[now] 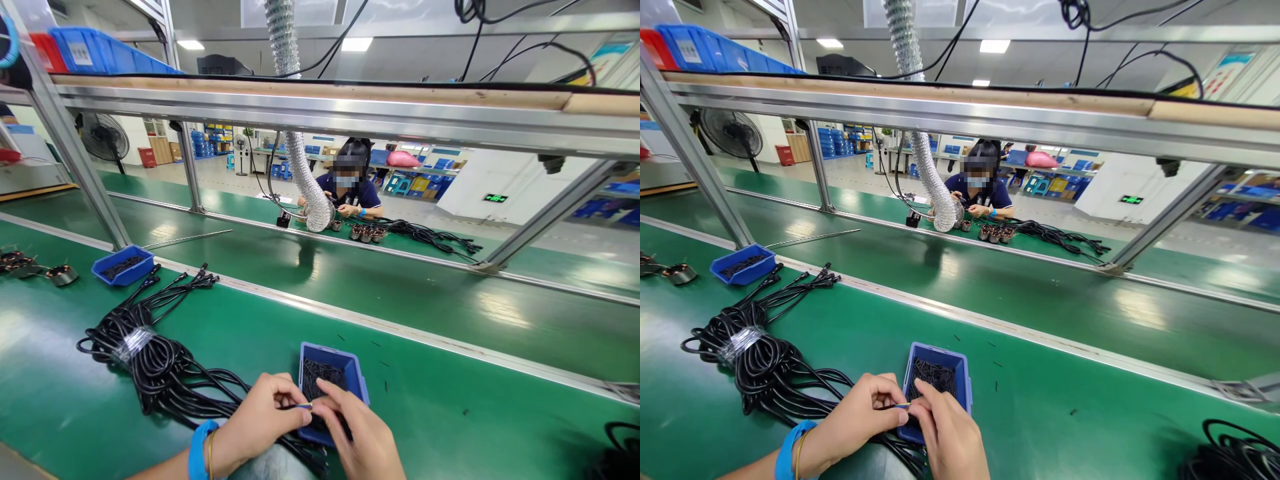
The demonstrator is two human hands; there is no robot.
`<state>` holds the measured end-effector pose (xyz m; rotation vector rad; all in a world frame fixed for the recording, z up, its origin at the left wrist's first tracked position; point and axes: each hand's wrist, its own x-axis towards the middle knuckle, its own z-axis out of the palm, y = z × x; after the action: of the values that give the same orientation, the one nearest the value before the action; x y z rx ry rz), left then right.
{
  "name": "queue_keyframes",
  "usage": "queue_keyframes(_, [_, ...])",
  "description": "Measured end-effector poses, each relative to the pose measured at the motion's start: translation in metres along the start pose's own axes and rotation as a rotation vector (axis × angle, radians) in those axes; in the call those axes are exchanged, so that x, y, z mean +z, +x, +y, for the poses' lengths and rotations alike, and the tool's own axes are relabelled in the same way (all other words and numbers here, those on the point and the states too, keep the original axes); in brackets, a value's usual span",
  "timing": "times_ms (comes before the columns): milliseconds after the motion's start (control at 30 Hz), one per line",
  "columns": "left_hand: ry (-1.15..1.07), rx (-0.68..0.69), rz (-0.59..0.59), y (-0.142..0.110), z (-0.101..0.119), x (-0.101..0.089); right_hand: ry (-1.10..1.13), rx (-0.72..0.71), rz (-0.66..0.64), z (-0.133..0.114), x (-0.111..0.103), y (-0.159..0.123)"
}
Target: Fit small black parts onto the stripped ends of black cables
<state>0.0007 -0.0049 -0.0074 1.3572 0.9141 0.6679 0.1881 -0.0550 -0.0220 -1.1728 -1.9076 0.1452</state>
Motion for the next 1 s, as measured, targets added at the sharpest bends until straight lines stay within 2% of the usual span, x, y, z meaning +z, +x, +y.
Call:
queue_keyframes(100, [-0.002, -0.003, -0.011, -0.001, 0.002, 0.002, 0.01, -0.046, -0.03, 0.0, 0.0, 0.001])
queue_keyframes(167, [-0.064, -0.017, -0.012, -0.001, 0.004, 0.002, 0.056, -0.015, -0.022, -0.003, 0.001, 0.004])
queue_keyframes(267, [-0.145, -0.019, -0.021, -0.002, 0.008, -0.001, 0.157, 0.138, -0.003, -0.011, 0.005, 0.009])
queue_keyframes(400, [-0.105, 0.015, -0.069, -0.002, 0.014, -0.007, 0.359, 0.385, -0.011, -0.014, 0.01, 0.011])
queue_keyframes(533, [-0.142, 0.023, 0.0, -0.003, 0.018, -0.009, 0.596, 0.614, 0.031, -0.01, 0.015, 0.009])
queue_keyframes(767, [-0.196, -0.003, 0.059, -0.002, 0.018, -0.008, 0.632, 0.607, 0.167, -0.024, 0.03, 0.011])
queue_keyframes(900, [-0.272, -0.028, 0.075, 0.0, 0.016, -0.01, 0.713, 0.674, 0.169, -0.022, 0.039, 0.007])
queue_keyframes(1000, [-0.254, -0.033, 0.028, 0.0, 0.014, -0.016, 0.686, 0.599, 0.154, -0.016, 0.032, 0.007])
